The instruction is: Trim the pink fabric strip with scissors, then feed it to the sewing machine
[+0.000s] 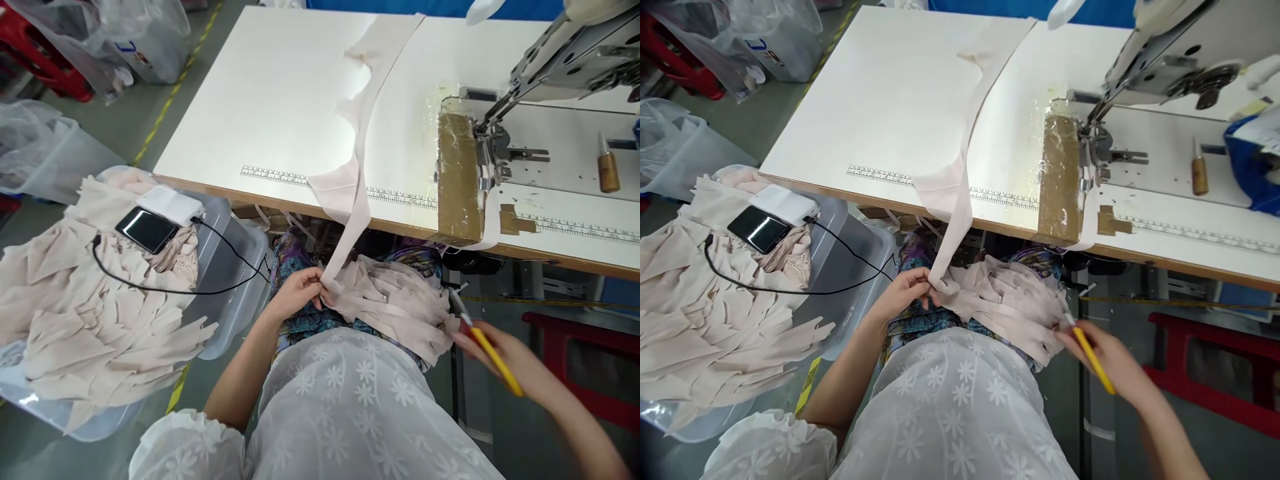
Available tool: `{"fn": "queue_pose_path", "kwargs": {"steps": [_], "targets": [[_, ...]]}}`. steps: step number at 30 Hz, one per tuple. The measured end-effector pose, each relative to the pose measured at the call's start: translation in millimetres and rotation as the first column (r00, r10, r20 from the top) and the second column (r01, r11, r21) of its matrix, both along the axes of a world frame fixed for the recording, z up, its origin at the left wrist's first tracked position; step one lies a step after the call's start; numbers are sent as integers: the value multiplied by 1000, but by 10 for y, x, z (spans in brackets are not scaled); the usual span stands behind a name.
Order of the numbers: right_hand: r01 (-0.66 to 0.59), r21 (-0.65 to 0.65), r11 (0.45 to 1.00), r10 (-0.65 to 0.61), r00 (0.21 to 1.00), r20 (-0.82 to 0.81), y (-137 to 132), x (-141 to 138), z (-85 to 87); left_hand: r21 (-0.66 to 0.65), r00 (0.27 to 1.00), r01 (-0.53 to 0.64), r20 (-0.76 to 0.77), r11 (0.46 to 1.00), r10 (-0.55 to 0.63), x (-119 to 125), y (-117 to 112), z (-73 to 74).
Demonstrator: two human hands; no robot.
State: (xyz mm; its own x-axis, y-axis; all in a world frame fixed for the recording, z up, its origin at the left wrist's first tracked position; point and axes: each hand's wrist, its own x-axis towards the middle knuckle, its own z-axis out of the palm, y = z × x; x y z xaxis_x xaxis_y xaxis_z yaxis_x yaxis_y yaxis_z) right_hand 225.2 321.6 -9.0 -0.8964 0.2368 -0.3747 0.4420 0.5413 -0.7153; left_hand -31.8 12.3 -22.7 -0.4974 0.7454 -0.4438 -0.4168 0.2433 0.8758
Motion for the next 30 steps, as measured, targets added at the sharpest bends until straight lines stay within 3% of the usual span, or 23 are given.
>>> {"fn": "queue_pose_path", "kwargs": {"steps": [2,4,7,12,16,23,30], "targets": [[-147,-196,970,161,985,58,-297,-396,-29,28,999,-32,24,999,32,69,27,-3],[-297,-299,907,326,944,54,-530,-767,-56,14,998,-60,33,998,60,115,25,-24],[-444,-324,835,481,876,39,-688,-1156,-92,-20,995,-83,48,996,84,147,-1,-61],[-535,-315,784,570,822,21,-707,-1444,-111,-31,986,-127,102,991,130,153,-7,-31],[-581,-208,787,598,801,27,-718,-1534,-126,-34,983,-128,126,991,131,146,5,5],[-612,223,759,610,788,86,-742,-1553,-127,-56,979,-139,140,989,146,146,-2,-36],[-596,287,750,604,794,68,-767,-1567,-102,-43,979,-129,154,991,134,149,-18,-53]]}}
